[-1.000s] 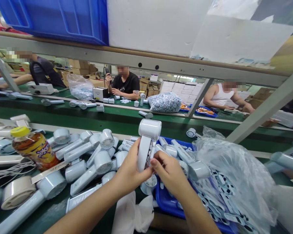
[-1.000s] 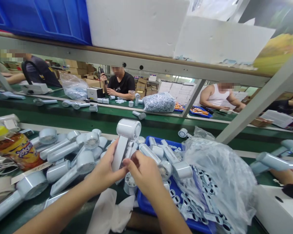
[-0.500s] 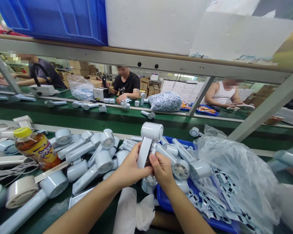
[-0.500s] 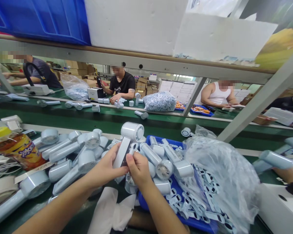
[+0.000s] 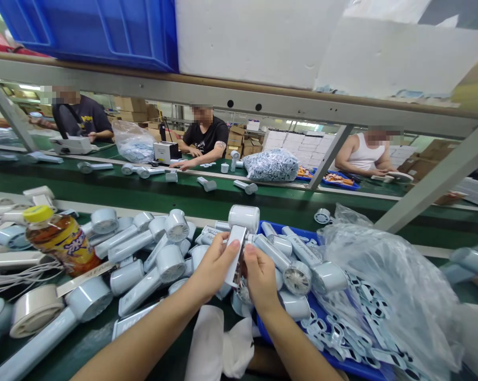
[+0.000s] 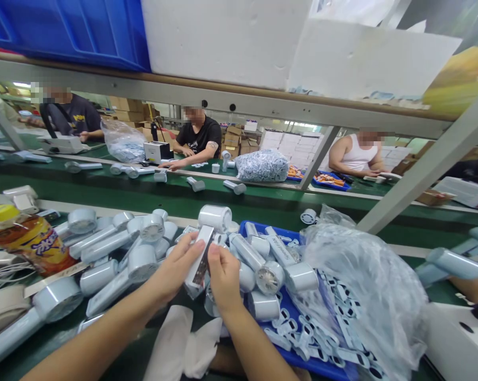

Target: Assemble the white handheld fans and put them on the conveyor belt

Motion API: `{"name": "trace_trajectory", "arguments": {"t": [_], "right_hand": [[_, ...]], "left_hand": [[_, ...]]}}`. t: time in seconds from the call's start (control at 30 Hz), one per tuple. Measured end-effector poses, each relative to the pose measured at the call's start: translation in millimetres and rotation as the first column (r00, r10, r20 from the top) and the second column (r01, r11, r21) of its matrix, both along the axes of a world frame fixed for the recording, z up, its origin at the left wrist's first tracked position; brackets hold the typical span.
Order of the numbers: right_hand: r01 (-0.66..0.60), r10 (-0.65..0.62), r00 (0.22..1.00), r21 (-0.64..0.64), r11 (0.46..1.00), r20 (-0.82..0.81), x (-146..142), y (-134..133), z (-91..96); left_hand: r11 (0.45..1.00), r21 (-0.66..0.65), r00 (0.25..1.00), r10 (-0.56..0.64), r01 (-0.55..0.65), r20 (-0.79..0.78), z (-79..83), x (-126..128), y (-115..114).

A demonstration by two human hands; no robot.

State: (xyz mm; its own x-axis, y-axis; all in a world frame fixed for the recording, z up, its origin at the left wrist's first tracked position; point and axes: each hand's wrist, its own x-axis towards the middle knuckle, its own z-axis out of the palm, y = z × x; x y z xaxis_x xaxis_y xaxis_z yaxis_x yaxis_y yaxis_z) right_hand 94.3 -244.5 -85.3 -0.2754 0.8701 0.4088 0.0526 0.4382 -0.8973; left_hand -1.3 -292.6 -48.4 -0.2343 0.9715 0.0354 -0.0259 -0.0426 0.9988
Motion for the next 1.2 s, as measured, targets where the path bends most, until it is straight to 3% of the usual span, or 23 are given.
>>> {"name": "trace_trajectory", "arguments": {"t": [0.13,0.23,0.3,0.4,0.5,0.67,0.9,1.03,1.2], "right_hand": [[0.014,-0.014,0.999,0.01,1.0,-0.033,-1.8,-2.2,-1.9],[0.028,-0.027,0.999,0.044,0.999,-0.036,-0.5,-4.1,-1.2],[0.014,-0.012,1.0,0.064,0.998,-0.029,1.8,-3.7,1.5],[-0.096,0.096,0.995,0.022,0.995,-0.012,8.0,0.5,11.7],[-0.191,0.191,0.982,0.027,0.981,0.002,16.8,3.8,26.6],[-0.234,0.214,0.968,0.159,0.959,0.134,28.8,-1.7,43.0],[-0.239,0.219,0.966,0.148,0.96,0.136,32.6,0.1,42.0],[-0.235,0.223,0.97,0.144,0.961,0.093,28.3,3.9,36.4],[-0.355,0.354,0.935,-0.023,0.935,-0.026,25.1,10.7,30.8]], "left_hand": [[0.998,0.057,1.0,0.0,-0.001,0.02,4.1,2.5,-0.4],[1.0,0.022,0.982,0.016,-0.021,0.189,6.3,1.8,0.3],[0.99,0.028,0.96,0.13,-0.141,0.248,8.6,-3.6,1.7],[0.96,0.116,0.953,0.232,-0.257,0.194,13.6,-14.6,2.0],[0.978,0.166,0.978,0.092,-0.124,0.19,17.0,-17.0,-2.6],[0.967,0.247,0.993,-0.089,0.067,0.08,12.4,-4.1,-13.3],[0.95,0.294,0.991,-0.074,0.103,-0.11,3.0,1.5,-15.2],[0.94,0.337,0.975,0.016,0.06,-0.22,-1.4,3.9,-14.8],[0.957,0.289,0.963,0.039,0.041,-0.266,-3.2,5.0,-14.7]]}}
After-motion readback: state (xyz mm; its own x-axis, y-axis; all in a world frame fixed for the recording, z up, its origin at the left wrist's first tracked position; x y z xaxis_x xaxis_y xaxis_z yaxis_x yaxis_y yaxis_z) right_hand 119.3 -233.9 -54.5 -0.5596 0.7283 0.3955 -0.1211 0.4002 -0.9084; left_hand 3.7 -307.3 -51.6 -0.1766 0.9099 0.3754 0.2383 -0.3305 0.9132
